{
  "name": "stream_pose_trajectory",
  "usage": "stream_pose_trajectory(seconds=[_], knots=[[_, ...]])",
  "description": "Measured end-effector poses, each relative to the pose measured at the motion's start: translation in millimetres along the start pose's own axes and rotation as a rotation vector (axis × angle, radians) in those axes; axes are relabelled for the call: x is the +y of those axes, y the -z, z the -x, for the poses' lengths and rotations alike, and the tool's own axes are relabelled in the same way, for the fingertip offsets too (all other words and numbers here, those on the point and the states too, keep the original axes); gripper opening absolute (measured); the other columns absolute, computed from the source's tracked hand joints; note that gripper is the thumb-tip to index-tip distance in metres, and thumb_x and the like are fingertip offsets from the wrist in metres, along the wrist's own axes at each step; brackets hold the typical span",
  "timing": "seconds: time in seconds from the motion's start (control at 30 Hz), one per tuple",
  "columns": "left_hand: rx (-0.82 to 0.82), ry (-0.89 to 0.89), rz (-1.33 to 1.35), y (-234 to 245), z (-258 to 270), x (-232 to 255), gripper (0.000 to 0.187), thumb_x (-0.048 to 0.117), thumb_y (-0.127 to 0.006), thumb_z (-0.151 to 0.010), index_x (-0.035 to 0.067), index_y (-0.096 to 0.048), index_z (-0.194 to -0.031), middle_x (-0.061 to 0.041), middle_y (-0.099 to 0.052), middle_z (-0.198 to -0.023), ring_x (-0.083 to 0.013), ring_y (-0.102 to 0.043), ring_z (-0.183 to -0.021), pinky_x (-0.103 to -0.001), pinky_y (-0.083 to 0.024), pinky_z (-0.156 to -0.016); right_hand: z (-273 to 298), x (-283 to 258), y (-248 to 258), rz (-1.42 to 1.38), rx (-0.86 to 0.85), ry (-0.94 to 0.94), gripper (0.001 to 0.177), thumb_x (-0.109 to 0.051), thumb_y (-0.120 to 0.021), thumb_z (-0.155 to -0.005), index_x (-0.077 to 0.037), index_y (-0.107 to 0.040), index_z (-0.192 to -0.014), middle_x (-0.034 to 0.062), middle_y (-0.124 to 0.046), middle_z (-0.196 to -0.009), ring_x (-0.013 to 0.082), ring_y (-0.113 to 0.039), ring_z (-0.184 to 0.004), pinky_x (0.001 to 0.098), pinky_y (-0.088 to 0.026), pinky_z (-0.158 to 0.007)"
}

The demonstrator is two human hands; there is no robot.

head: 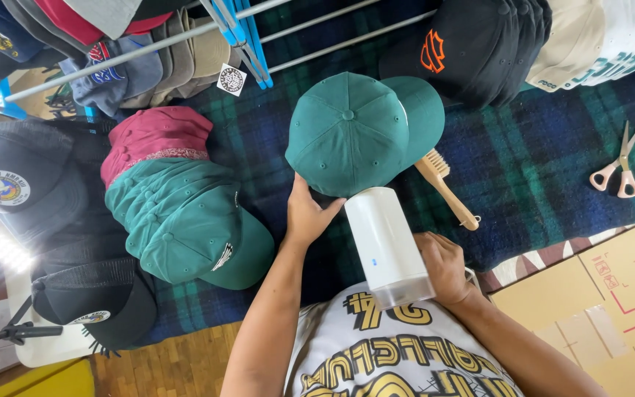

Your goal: The person is cleaning and reshaping a baseball cap using a brush and a hair dryer to apply heat.

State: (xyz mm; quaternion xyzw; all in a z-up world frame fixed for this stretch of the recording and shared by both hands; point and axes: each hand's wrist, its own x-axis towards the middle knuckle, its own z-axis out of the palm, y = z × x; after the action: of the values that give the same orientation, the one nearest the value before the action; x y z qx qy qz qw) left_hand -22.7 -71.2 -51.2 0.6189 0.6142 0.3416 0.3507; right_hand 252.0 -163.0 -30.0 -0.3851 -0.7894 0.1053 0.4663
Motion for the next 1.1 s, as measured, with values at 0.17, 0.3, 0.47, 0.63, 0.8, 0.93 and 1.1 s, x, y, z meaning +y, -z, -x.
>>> stream_pose_trajectory(seconds=[0.17, 0.3, 0.47, 0.63, 0.8, 0.93, 1.1], knots=[[-0.008, -0.005, 0.012, -1.0, -1.5, -1.4, 0.118, 0.023, -0.088, -0.078, 0.005, -0.01, -0.165, -0.021, -0.03, -0.164, -0.0364, -0.039, -0.148, -0.051, -0.04, -0.119, 13.3, 13.0, 3.6, -0.212, 0.071, -0.105, 0.021, -0.016, -0.053, -0.102, 0.0, -0.065, -0.095, 0.0077, -0.058, -0.068, 0.0315, -0.059, -0.051, 0.036, -0.05, -0.049], [-0.005, -0.017, 0.0, -0.7, -1.1, -2.6, 0.117, 0.026, -0.087, -0.079, 0.005, -0.01, -0.164, -0.022, -0.03, -0.164, -0.0368, -0.039, -0.147, -0.052, -0.04, -0.119, 12.6, 15.5, 9.1, -0.267, 0.08, -0.226, 0.021, -0.016, -0.057, -0.101, -0.001, -0.067, -0.092, 0.0079, -0.06, -0.068, 0.0284, -0.059, -0.052, 0.0343, -0.049, -0.05], [-0.004, -0.012, 0.005, 0.0, -2.4, 0.4, 0.117, 0.027, -0.087, -0.079, 0.005, -0.011, -0.164, -0.022, -0.031, -0.163, -0.037, -0.04, -0.147, -0.051, -0.041, -0.118, 7.6, 20.6, 16.6, -0.307, 0.094, -0.416, 0.023, -0.016, -0.063, -0.098, -0.004, -0.071, -0.081, 0.0066, -0.065, -0.067, 0.0196, -0.061, -0.052, 0.0292, -0.049, -0.049], [0.0, 0.001, -0.026, -0.3, -0.6, 6.9, 0.117, 0.024, -0.088, -0.078, 0.004, -0.011, -0.164, -0.022, -0.032, -0.162, -0.036, -0.042, -0.146, -0.051, -0.042, -0.117, -27.6, 15.0, 27.8, -0.357, 0.103, -0.601, 0.028, -0.016, -0.07, -0.095, -0.008, -0.075, -0.07, 0.0053, -0.071, -0.066, 0.0107, -0.062, -0.053, 0.0241, -0.049, -0.049], [-0.01, -0.01, -0.007, -5.5, 0.5, 4.7, 0.117, 0.02, -0.088, -0.08, 0.003, -0.008, -0.164, -0.024, -0.031, -0.162, -0.0375, -0.041, -0.146, -0.053, -0.042, -0.117, -52.3, 14.4, 31.4, -0.703, 0.011, -0.646, 0.028, -0.021, -0.059, -0.098, -0.006, -0.07, -0.078, 0.0062, -0.068, -0.06, 0.0102, -0.062, -0.048, 0.0234, -0.05, -0.044], [0.01, -0.005, -0.031, -1.2, -0.4, 11.1, 0.114, 0.022, -0.089, -0.078, 0.001, -0.015, -0.162, -0.022, -0.037, -0.159, -0.0358, -0.044, -0.144, -0.051, -0.043, -0.117, -11.2, 31.7, 15.5, -0.758, -0.009, -0.62, 0.029, -0.018, -0.058, -0.099, -0.004, -0.07, -0.076, 0.0079, -0.069, -0.061, 0.0131, -0.066, -0.054, 0.0241, -0.052, -0.048], [0.018, -0.032, -0.034, 0.5, -2.0, 6.2, 0.11, 0.026, -0.087, -0.078, 0.002, -0.02, -0.161, -0.022, -0.038, -0.158, -0.0355, -0.044, -0.144, -0.049, -0.043, -0.117, -10.4, 9.7, 16.8, -0.456, -0.082, -0.58, 0.028, -0.025, -0.062, -0.1, -0.007, -0.075, -0.082, 0.0056, -0.074, -0.072, 0.0115, -0.072, -0.067, 0.0235, -0.056, -0.062]])
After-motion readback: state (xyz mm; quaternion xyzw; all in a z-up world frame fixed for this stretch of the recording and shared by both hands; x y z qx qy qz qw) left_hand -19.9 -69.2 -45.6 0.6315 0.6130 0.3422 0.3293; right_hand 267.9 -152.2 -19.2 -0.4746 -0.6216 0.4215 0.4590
